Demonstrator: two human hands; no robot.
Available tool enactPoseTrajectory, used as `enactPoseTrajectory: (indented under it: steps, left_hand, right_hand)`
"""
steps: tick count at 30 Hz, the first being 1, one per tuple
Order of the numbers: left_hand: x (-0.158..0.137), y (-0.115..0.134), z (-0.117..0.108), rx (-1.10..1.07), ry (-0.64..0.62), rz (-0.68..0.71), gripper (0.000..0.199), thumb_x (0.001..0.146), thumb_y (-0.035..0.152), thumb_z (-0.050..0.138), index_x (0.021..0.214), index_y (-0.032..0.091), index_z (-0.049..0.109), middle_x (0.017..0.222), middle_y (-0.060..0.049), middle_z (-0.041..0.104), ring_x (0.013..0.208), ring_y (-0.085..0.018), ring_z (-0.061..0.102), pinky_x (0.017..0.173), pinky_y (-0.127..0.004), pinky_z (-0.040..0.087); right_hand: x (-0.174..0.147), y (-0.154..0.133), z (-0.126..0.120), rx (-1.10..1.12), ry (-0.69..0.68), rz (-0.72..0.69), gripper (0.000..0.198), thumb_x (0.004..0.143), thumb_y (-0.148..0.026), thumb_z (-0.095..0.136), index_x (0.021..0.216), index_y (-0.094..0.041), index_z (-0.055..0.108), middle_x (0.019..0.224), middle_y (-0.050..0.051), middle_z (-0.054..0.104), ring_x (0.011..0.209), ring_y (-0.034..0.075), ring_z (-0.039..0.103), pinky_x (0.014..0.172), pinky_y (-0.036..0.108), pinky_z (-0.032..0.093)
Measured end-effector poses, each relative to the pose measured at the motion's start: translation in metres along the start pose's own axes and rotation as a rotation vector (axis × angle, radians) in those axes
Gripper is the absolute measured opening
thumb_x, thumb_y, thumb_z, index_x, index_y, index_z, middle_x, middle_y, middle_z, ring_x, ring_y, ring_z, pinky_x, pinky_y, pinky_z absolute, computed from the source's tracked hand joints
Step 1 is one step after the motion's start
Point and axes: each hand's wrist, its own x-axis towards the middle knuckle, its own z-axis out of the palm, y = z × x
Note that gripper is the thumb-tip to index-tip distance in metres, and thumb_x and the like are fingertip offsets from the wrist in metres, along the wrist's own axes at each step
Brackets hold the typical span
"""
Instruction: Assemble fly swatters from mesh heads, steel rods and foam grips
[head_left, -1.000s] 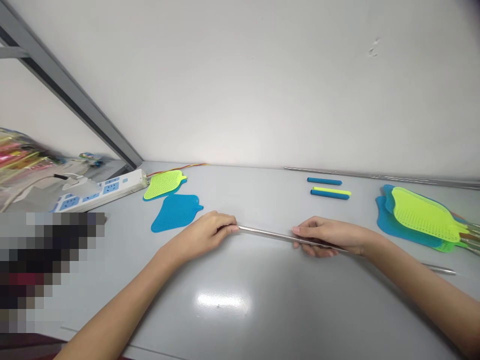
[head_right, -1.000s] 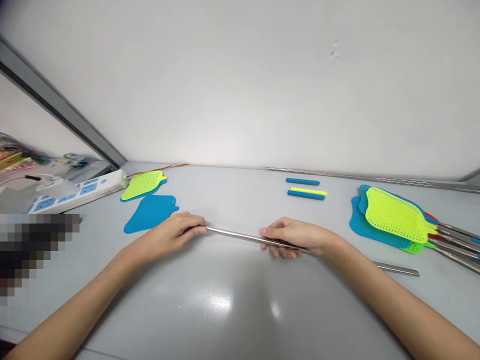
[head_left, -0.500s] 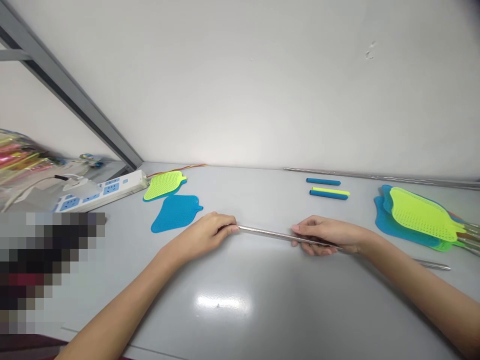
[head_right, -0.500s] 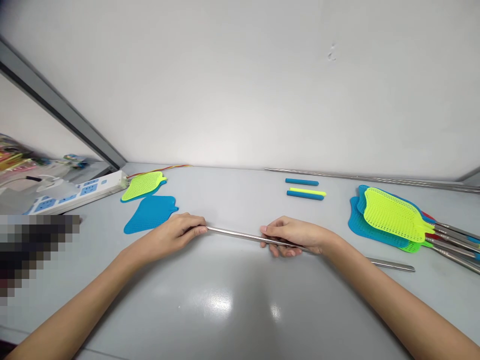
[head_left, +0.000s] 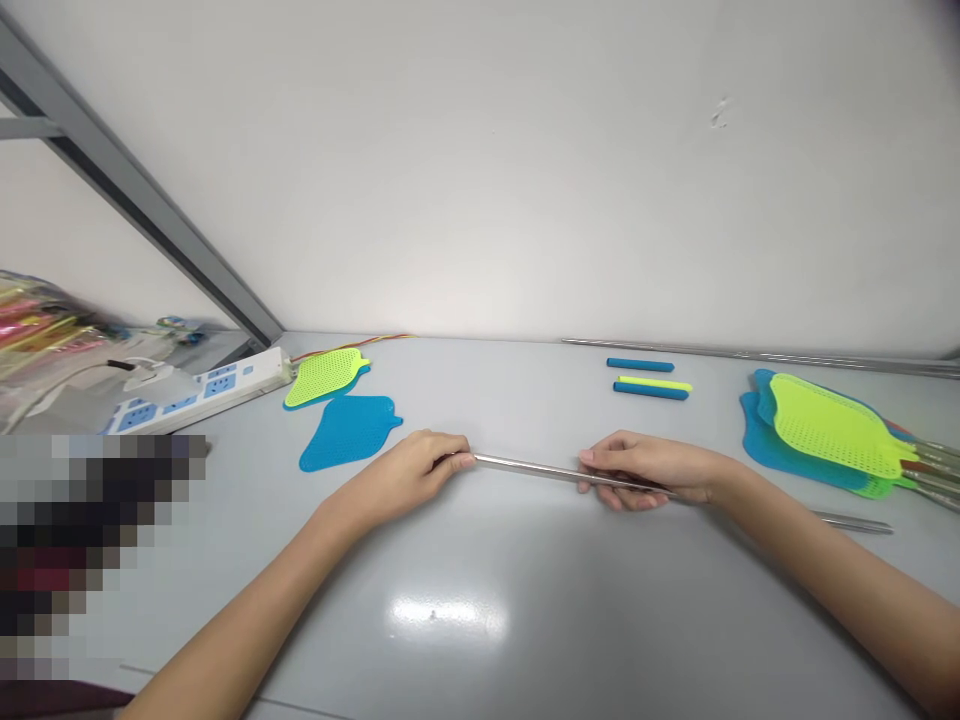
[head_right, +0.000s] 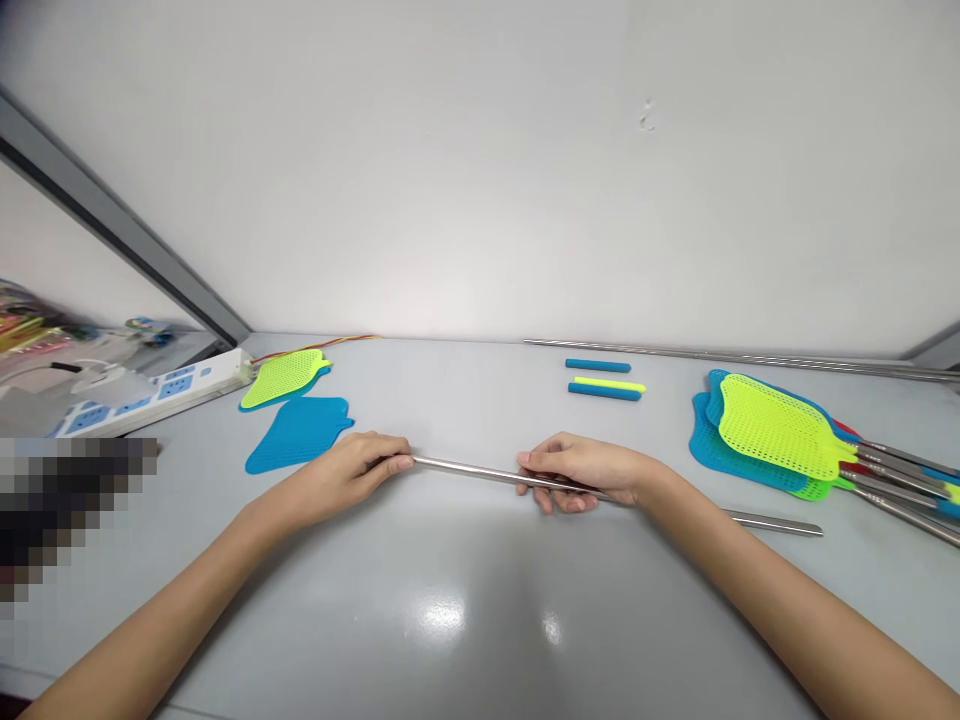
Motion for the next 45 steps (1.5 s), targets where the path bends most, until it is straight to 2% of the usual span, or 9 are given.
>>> enactPoseTrajectory:
  steps: [11, 16, 20, 28, 32, 37, 45]
  left_hand:
    - [0.0, -0.001, 0.001, -0.005, -0.019, 0.001, 0.036, 0.089, 0.035, 0.025, 0.059, 0.017, 0.037, 0.054, 0.004, 0.039, 0.052, -0.01, 0.038, 0.055, -0.022, 0.029]
    - [-0.001, 0.0, 0.0, 0.02, -0.022, -0.019, 0.037, 0.089, 0.036, 0.023, 0.06, 0.018, 0.037, 0.055, 0.004, 0.04, 0.054, -0.01, 0.041, 0.056, -0.023, 0.03]
    - [-0.001, -0.002, -0.001, 0.035, -0.033, -0.055, 0.037, 0.089, 0.037, 0.023, 0.061, 0.018, 0.039, 0.056, 0.004, 0.042, 0.057, -0.011, 0.044, 0.054, -0.023, 0.03]
    - [0.0, -0.007, -0.002, 0.036, -0.01, -0.086, 0.037, 0.088, 0.039, 0.025, 0.06, 0.019, 0.039, 0.056, 0.004, 0.041, 0.056, -0.012, 0.044, 0.053, -0.023, 0.03]
    - [0.0, -0.008, -0.002, 0.024, -0.004, -0.084, 0.036, 0.087, 0.039, 0.026, 0.06, 0.019, 0.038, 0.056, 0.004, 0.043, 0.055, -0.012, 0.044, 0.054, -0.023, 0.03]
    - [0.001, -0.009, 0.002, 0.013, 0.025, -0.076, 0.032, 0.088, 0.038, 0.027, 0.066, 0.02, 0.042, 0.061, 0.004, 0.046, 0.061, -0.012, 0.047, 0.058, -0.023, 0.033]
    - [0.0, -0.01, 0.01, -0.006, 0.006, -0.016, 0.03, 0.088, 0.035, 0.025, 0.069, 0.02, 0.043, 0.066, 0.001, 0.048, 0.07, -0.015, 0.048, 0.065, -0.025, 0.036]
  right_hand:
    - [0.001, 0.002, -0.004, -0.004, -0.015, 0.003, 0.042, 0.079, -0.048, 0.044, 0.084, -0.009, 0.06, 0.055, 0.001, 0.055, 0.033, 0.003, 0.037, 0.03, 0.016, 0.022]
    - [-0.002, 0.0, -0.008, -0.036, -0.02, 0.028, 0.045, 0.079, -0.051, 0.042, 0.085, -0.009, 0.06, 0.06, 0.004, 0.058, 0.036, 0.004, 0.041, 0.031, 0.015, 0.026]
    - [-0.009, -0.002, -0.019, -0.076, 0.049, 0.037, 0.044, 0.078, -0.051, 0.043, 0.084, -0.01, 0.059, 0.064, 0.006, 0.06, 0.042, 0.006, 0.047, 0.034, 0.016, 0.031]
    - [-0.025, -0.01, -0.04, -0.09, 0.17, 0.09, 0.046, 0.079, -0.052, 0.042, 0.088, -0.01, 0.059, 0.069, 0.008, 0.062, 0.044, 0.007, 0.046, 0.042, 0.019, 0.036]
    - [-0.025, -0.013, -0.037, -0.165, 0.13, 0.05, 0.043, 0.078, -0.05, 0.044, 0.084, -0.01, 0.06, 0.065, 0.004, 0.058, 0.04, 0.004, 0.036, 0.038, 0.019, 0.028]
    - [-0.02, -0.011, -0.031, -0.252, 0.031, 0.02, 0.038, 0.076, -0.046, 0.051, 0.089, -0.012, 0.062, 0.056, -0.004, 0.044, 0.041, 0.003, 0.027, 0.038, 0.02, 0.02]
    - [-0.014, -0.005, -0.03, -0.25, 0.047, 0.013, 0.041, 0.075, -0.048, 0.05, 0.085, -0.01, 0.063, 0.051, -0.006, 0.032, 0.041, 0.003, 0.02, 0.038, 0.021, 0.014]
